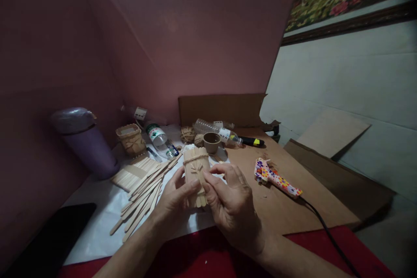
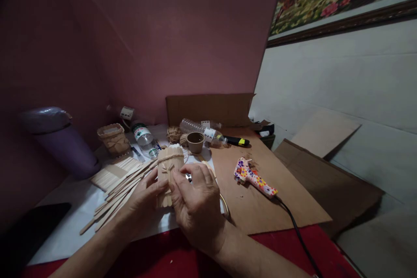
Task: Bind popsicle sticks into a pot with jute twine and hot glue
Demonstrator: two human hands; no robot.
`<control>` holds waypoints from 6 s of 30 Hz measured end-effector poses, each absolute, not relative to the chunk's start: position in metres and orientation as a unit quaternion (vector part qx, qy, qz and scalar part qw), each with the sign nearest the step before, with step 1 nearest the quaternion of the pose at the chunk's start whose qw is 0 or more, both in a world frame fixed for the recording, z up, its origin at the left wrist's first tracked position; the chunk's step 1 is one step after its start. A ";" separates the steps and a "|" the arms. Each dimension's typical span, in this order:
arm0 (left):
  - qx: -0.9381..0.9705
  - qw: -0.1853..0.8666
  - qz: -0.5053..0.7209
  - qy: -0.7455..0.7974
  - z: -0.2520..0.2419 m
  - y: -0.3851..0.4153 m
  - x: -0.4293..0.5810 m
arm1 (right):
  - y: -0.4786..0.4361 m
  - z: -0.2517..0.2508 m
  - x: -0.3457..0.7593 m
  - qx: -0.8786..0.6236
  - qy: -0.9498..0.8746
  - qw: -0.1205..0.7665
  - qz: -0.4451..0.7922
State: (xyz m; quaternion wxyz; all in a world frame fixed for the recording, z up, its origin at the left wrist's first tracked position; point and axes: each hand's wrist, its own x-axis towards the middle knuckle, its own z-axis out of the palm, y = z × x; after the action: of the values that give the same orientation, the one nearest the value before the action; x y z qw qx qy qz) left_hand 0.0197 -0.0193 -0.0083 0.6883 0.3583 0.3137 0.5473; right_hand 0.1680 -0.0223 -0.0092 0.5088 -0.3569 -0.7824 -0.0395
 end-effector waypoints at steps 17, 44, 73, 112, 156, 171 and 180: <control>0.427 0.598 0.583 0.346 -0.023 -0.010 0.019 | -0.016 -0.009 0.170 -0.382 -0.730 0.563 0.064; 0.359 0.652 0.572 0.345 -0.015 -0.015 0.022 | -0.018 -0.020 0.174 -0.319 -0.625 0.698 0.144; 0.472 0.554 0.568 0.384 -0.028 -0.009 0.014 | -0.023 -0.017 0.176 -0.255 -0.745 0.610 0.085; 0.385 0.642 0.586 0.312 0.000 -0.024 0.025 | -0.017 -0.010 0.164 -0.388 -0.717 0.461 0.350; 0.375 0.673 0.559 0.307 -0.008 -0.020 0.017 | -0.012 -0.023 0.163 -0.369 -0.692 0.478 0.396; 0.410 0.609 0.599 0.320 -0.014 -0.014 0.018 | 0.001 -0.027 0.160 -0.307 -0.585 0.540 0.521; 0.440 0.604 0.594 0.299 -0.021 -0.012 0.017 | 0.006 -0.031 0.162 -0.305 -0.551 0.548 0.551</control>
State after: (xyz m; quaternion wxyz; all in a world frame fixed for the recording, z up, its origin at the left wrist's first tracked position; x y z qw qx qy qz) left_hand 0.0173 -0.0118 -0.0208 0.6037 0.4401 0.2991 0.5937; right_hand 0.1623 0.0064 -0.0309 0.5477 -0.3048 -0.5512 0.5508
